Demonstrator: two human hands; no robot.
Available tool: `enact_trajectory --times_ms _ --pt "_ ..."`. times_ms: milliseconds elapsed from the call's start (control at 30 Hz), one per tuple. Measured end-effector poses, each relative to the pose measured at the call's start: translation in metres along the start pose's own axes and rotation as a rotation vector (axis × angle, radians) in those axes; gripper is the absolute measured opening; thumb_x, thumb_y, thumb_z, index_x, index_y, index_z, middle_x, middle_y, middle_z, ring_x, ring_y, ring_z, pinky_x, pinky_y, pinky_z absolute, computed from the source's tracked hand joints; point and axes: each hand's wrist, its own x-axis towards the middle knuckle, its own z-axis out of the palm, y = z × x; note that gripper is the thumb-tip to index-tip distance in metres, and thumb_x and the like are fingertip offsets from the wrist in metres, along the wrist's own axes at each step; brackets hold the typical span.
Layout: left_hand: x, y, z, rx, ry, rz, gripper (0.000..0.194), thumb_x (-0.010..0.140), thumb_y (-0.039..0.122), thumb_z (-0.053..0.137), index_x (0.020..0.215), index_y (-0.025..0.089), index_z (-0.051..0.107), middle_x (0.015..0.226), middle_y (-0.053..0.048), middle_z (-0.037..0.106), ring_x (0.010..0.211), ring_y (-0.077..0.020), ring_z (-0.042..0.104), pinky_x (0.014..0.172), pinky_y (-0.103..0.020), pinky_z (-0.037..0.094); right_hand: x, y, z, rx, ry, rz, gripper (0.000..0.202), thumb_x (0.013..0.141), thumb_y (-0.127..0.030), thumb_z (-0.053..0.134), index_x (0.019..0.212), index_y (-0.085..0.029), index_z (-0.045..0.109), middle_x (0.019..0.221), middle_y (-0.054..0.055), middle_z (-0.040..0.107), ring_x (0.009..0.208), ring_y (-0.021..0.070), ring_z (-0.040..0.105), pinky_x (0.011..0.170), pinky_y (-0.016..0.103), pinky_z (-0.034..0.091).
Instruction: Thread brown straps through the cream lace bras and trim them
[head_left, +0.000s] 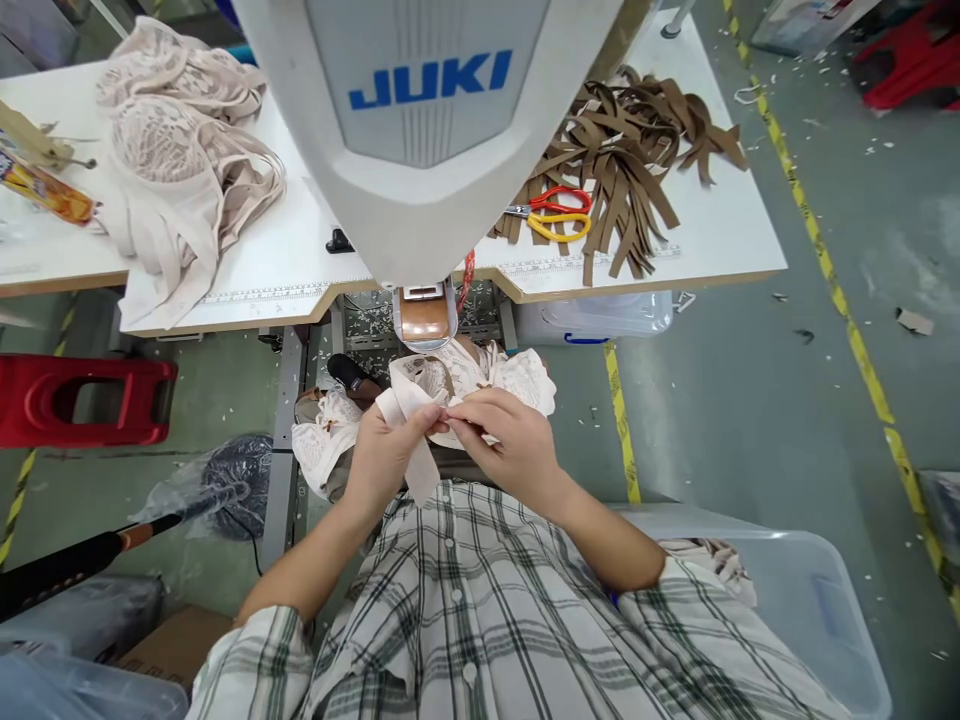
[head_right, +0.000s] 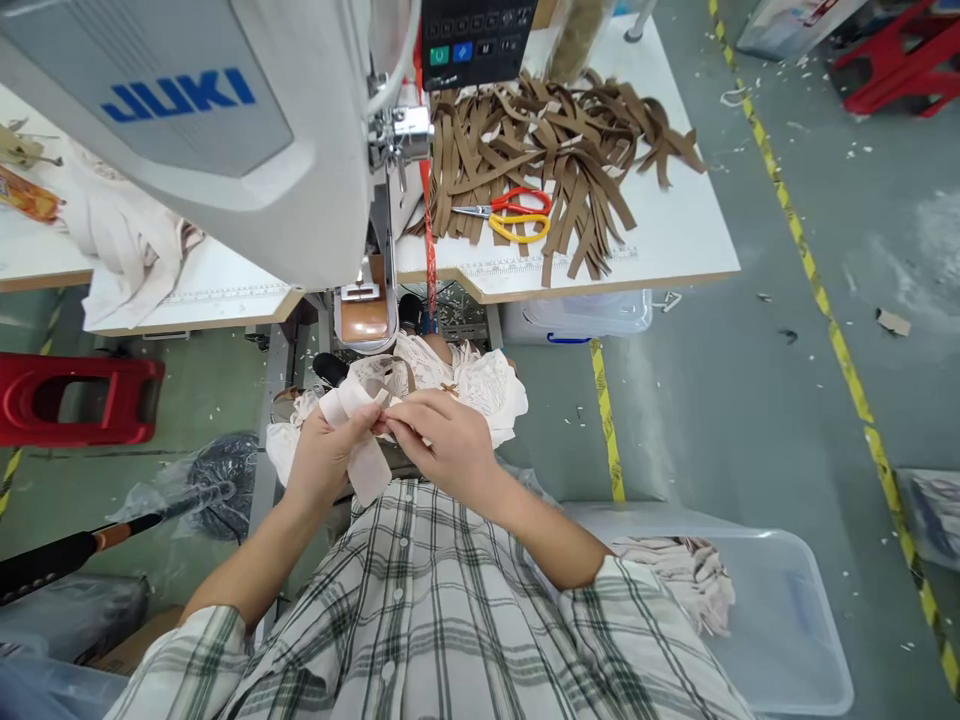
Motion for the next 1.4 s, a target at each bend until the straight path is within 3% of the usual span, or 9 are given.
enact_trajectory --times_ms 167,300,467,633,833,1033,1200,1400 --pt "-0.001 -0.003 0.006 -0.007 0.004 0.041 0.021 0.078 0.035 0.079 0.090 0.018 0.074 0.084 -0.002 0.074 0.076 -0.0133 0.065 0.073 -0.023 0.051 0.002 0.004 0.011 0.011 0.015 0.086 0.017 0.096 -0.024 0.054 0.100 -0.026 0.070 0.097 0.004 0.073 0.091 0.0168 0.068 0.077 0.029 0.056" --pt "-0.005 -0.001 0.006 0.225 -0.001 0.114 0.020 0.084 0.036 0.072 0.089 0.018 0.076 0.085 -0.003 0.074 0.079 -0.0165 0.065 0.071 -0.024 0.051 0.006 0.010 0.007 0.031 -0.004 0.110 0.013 0.095 -0.026 0.057 0.095 -0.025 0.070 0.094 0.003 0.073 0.090 0.0163 0.067 0.077 0.028 0.053" --pt "-0.006 -0.001 0.000 0.538 -0.039 0.308 0.020 0.087 0.033 0.068 0.093 0.017 0.077 0.081 -0.004 0.075 0.077 -0.0187 0.066 0.068 -0.026 0.051 0.015 0.014 -0.010 0.114 -0.185 0.108 0.008 0.089 -0.020 0.063 0.082 -0.022 0.065 0.079 -0.001 0.066 0.072 0.0115 0.060 0.065 0.024 0.044" --pt "-0.003 -0.001 -0.007 0.632 -0.153 0.473 0.017 0.086 0.027 0.068 0.078 0.014 0.075 0.069 -0.004 0.073 0.063 -0.0163 0.065 0.061 -0.025 0.049 0.022 0.017 -0.021 0.253 -0.303 0.108 0.011 0.078 -0.011 0.064 0.073 -0.019 0.060 0.071 -0.003 0.057 0.064 0.0088 0.053 0.060 0.021 0.039" --pt "0.002 -0.003 -0.006 0.499 -0.183 0.322 0.016 0.085 0.031 0.070 0.083 0.015 0.073 0.070 -0.002 0.071 0.065 -0.0152 0.064 0.062 -0.024 0.051 0.020 0.019 -0.018 0.246 -0.398 0.131 0.009 0.086 -0.014 0.058 0.081 -0.019 0.064 0.075 -0.002 0.057 0.070 0.0105 0.052 0.066 0.023 0.037" --pt "0.007 0.007 0.002 0.460 -0.183 0.146 0.023 0.083 0.038 0.072 0.088 0.015 0.072 0.076 -0.001 0.068 0.067 -0.0119 0.057 0.060 -0.021 0.045 0.014 0.015 -0.017 0.148 -0.280 0.227 0.009 0.085 -0.016 0.061 0.076 -0.017 0.060 0.072 -0.002 0.054 0.065 0.0094 0.048 0.063 0.023 0.034" --pt "0.006 0.003 0.002 0.468 -0.108 0.138 0.028 0.081 0.042 0.074 0.085 0.014 0.072 0.071 -0.001 0.065 0.062 -0.0113 0.052 0.055 -0.021 0.040 0.015 0.017 -0.021 0.201 -0.318 0.316 0.008 0.089 -0.025 0.063 0.085 -0.019 0.067 0.074 -0.002 0.060 0.066 0.0093 0.052 0.064 0.023 0.036" --pt "0.008 0.002 0.003 0.502 -0.160 0.175 0.025 0.085 0.040 0.070 0.085 0.015 0.071 0.073 0.000 0.063 0.063 -0.0111 0.050 0.056 -0.021 0.040 0.016 0.017 -0.021 0.172 -0.283 0.269 0.012 0.087 -0.021 0.063 0.076 -0.017 0.066 0.070 -0.001 0.058 0.065 0.0096 0.052 0.063 0.024 0.036"
